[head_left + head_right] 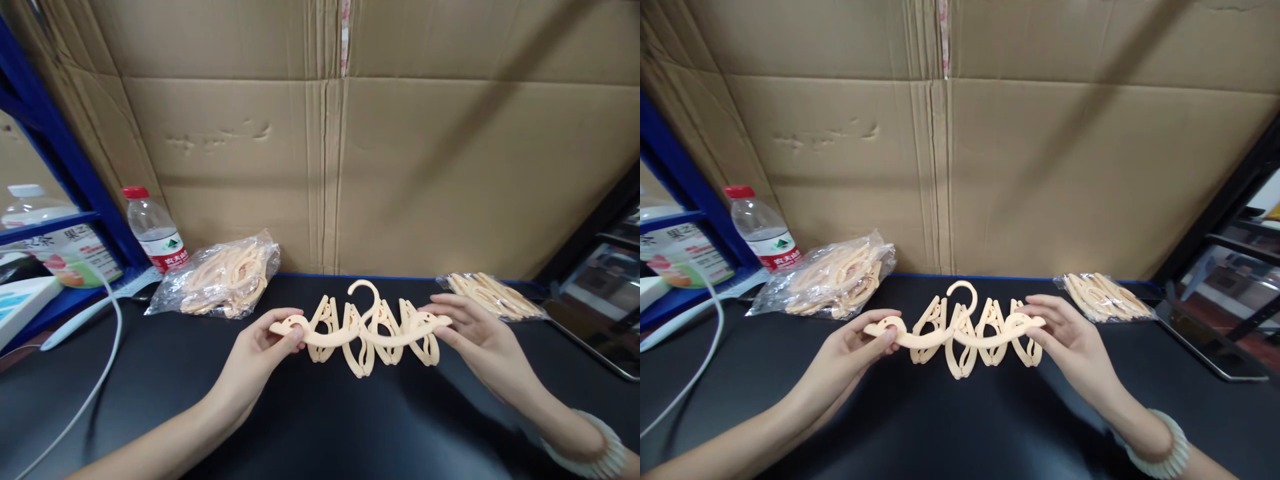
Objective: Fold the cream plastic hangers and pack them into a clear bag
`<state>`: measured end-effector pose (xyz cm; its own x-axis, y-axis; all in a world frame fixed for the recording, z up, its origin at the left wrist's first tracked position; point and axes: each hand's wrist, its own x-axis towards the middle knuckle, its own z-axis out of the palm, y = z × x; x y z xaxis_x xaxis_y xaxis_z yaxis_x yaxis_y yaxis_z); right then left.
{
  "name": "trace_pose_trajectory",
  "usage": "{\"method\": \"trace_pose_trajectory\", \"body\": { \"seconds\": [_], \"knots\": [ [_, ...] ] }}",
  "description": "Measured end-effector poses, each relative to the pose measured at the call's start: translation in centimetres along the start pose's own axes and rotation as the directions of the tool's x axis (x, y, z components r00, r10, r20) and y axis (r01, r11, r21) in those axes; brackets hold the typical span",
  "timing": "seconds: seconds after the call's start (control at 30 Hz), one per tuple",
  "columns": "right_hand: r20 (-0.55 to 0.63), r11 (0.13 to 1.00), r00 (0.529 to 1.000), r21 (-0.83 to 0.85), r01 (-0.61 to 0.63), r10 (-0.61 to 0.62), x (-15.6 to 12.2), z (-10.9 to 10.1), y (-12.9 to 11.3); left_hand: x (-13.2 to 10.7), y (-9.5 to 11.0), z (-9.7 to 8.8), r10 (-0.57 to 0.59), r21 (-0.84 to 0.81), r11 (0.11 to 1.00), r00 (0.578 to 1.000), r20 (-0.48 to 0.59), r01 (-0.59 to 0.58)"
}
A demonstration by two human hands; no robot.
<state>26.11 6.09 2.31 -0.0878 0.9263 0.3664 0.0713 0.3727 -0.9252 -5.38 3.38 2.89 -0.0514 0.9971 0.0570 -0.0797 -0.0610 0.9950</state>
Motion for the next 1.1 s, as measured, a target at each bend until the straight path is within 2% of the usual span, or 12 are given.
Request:
{"method": "trace_pose_trajectory", "body": {
  "seconds": [0.13, 0.2, 0.27, 0.33, 0.4, 0.5, 0.6, 0.67, 0.83, 0.93, 1.1],
  "knots": [
    [0.056, 0.934, 0.973, 0.272, -0.232, 0.225, -0.4, 1.5, -0.5, -0.8, 0.2, 0.8, -0.086, -0.004, 0.996, 0.995, 0.046, 0.087],
    [0.064, 0.9, 0.96, 0.336, -0.278, 0.273, -0.8, 2.3, -0.6, -1.4, 0.2, 1.4, -0.134, 0.001, 0.991, 0.986, 0.097, 0.135],
    [0.073, 0.896, 0.961, 0.348, -0.276, 0.268, -1.2, 2.9, -0.5, -1.8, 0.1, 1.9, -0.166, -0.006, 0.986, 0.975, 0.144, 0.169],
    [0.115, 0.93, 0.969, 0.277, -0.242, 0.218, -1.7, 3.3, -0.5, -2.1, -0.2, 2.3, -0.181, -0.01, 0.982, 0.968, 0.173, 0.186],
    [0.23, 0.97, 0.961, 0.148, -0.192, 0.155, -2.2, 3.6, -0.8, -2.3, -0.5, 2.6, -0.176, -0.014, 0.983, 0.966, 0.19, 0.182],
    [0.463, 0.994, 0.88, -0.031, -0.103, 0.106, -2.9, 4.0, -1.6, -2.4, -0.9, 2.9, -0.143, -0.025, 0.988, 0.962, 0.234, 0.153],
    [0.584, 0.987, 0.802, -0.153, -0.048, 0.13, -3.7, 4.4, -2.2, -2.6, -1.1, 3.2, -0.125, -0.037, 0.989, 0.953, 0.277, 0.141],
    [0.601, 0.979, 0.786, -0.205, -0.026, 0.146, -4.0, 4.6, -2.4, -2.8, -1.1, 3.4, -0.129, -0.037, 0.989, 0.948, 0.291, 0.146],
    [0.596, 0.973, 0.793, -0.23, 0.019, 0.125, -4.0, 4.8, -2.5, -3.2, -1.0, 3.6, -0.118, -0.015, 0.992, 0.941, 0.316, 0.129],
    [0.641, 0.981, 0.762, -0.189, 0.048, 0.087, -4.0, 5.0, -2.8, -3.4, -0.8, 3.7, -0.124, -0.002, 0.991, 0.928, 0.351, 0.133],
    [0.666, 0.982, 0.732, -0.19, -0.02, 0.144, -4.3, 5.3, -3.0, -3.6, -0.6, 4.0, -0.138, -0.001, 0.989, 0.915, 0.38, 0.15]
  ]
}}
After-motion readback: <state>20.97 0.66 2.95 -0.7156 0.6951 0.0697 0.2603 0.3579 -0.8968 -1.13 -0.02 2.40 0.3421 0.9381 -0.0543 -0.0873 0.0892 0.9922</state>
